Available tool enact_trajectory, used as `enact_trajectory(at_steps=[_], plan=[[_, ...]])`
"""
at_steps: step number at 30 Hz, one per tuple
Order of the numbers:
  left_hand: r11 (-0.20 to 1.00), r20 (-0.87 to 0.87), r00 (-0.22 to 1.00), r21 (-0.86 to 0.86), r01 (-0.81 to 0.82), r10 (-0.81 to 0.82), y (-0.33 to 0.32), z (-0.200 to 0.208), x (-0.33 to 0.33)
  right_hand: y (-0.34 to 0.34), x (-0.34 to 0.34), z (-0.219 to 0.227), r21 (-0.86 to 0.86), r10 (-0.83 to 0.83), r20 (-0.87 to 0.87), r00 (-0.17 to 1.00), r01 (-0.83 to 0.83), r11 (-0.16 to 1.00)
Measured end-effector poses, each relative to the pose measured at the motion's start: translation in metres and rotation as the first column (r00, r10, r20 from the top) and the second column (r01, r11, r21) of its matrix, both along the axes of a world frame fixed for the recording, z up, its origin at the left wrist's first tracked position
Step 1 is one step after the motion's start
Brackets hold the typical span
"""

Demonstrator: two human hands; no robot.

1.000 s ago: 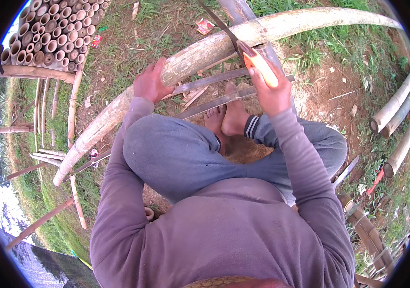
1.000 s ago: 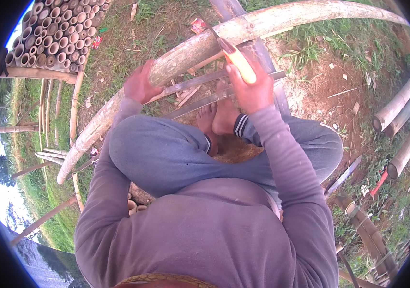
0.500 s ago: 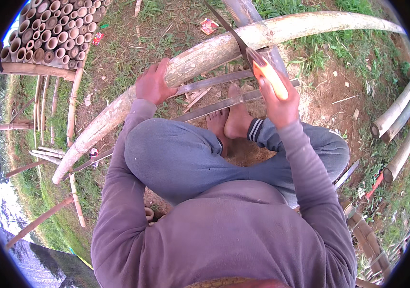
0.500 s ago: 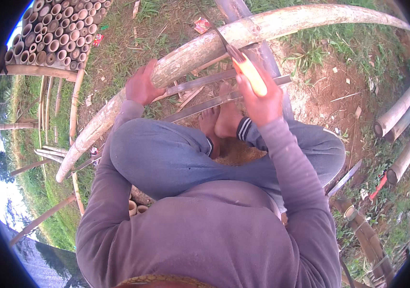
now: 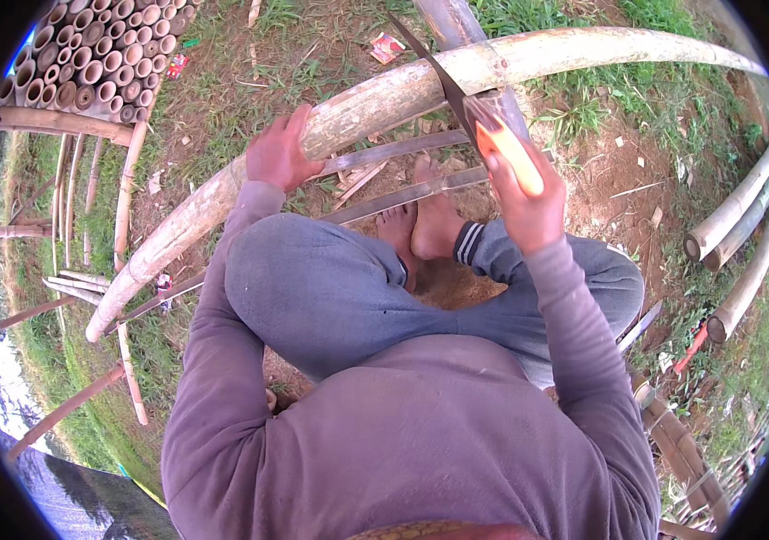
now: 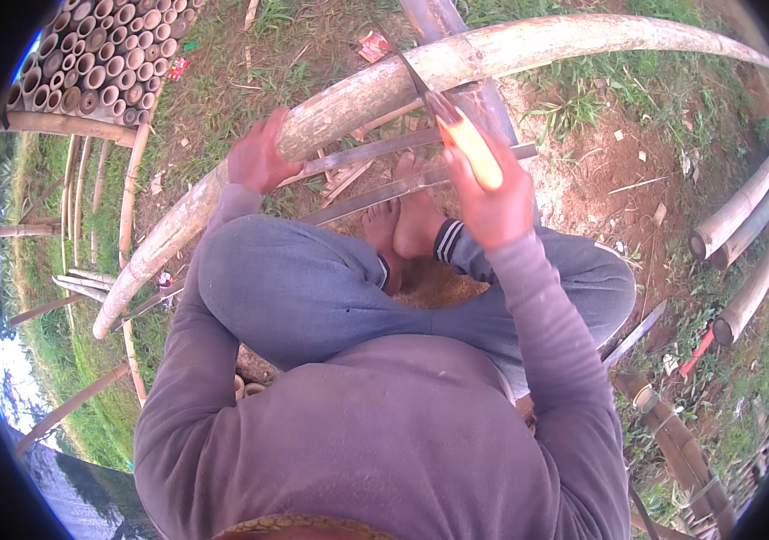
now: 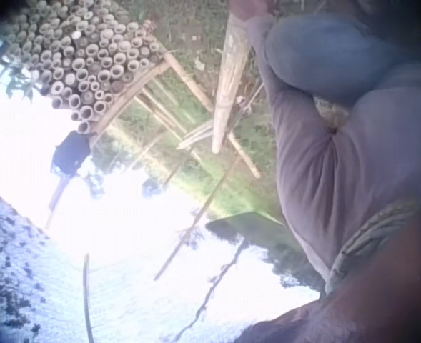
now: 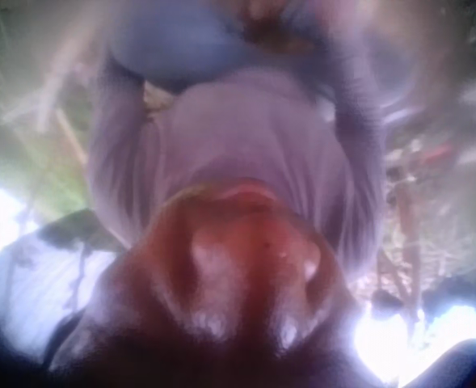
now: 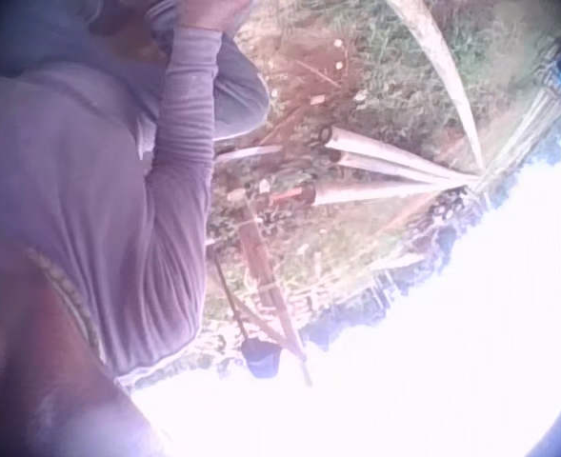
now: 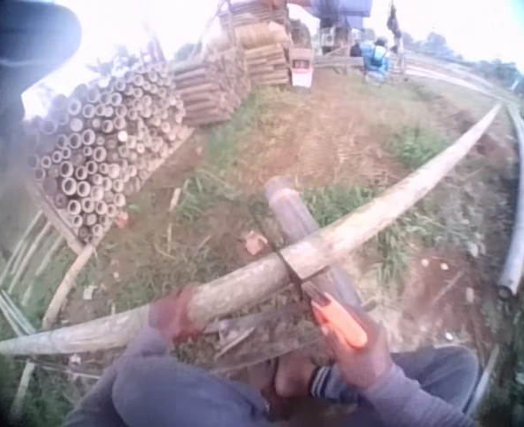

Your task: The person sits on the ground and uses a hand saw to cut a long bamboo pole into shorter sections. They repeatedly position the pole, saw through it, and move the cut pieces aside.

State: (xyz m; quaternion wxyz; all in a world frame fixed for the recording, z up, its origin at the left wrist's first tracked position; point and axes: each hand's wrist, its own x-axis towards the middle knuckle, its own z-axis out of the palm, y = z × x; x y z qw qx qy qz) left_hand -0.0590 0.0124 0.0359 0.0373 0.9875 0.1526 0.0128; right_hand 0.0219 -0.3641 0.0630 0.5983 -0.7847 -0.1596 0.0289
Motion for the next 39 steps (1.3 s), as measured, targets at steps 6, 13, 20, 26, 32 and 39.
enact_trajectory(at_steps=[6,13,20,26,32,39], plan=[[0.999,-0.001,0.999,0.003,0.037,-0.037,-0.004,0.000,0.001,-0.090,-0.068,0.011,-0.079,0.007,0.030,1.000,-0.004,0.997],[1.000,0.019,1.000,-0.016,0.019,-0.018,-0.001,-0.002,0.001,0.045,0.036,0.006,-0.098,-0.051,0.127,0.991,0.064,0.993],[0.998,0.029,0.999,-0.052,0.029,-0.027,-0.003,-0.004,-0.001,-0.111,-0.089,0.023,-0.129,-0.061,-0.149,0.987,0.042,0.991],[0.998,-0.013,1.000,-0.054,0.020,-0.021,-0.005,0.004,0.010,0.046,0.052,-0.025,-0.042,-0.066,0.095,0.993,0.070,0.997],[1.000,0.048,0.999,-0.029,0.003,-0.001,0.006,-0.010,-0.010,-0.077,-0.056,0.015,-0.067,-0.012,-0.215,0.977,-0.003,0.998],[0.997,0.059,0.997,-0.056,0.051,-0.048,-0.001,-0.007,0.000,-0.007,0.008,-0.026,-0.087,0.023,0.003,1.000,-0.022,0.996]])
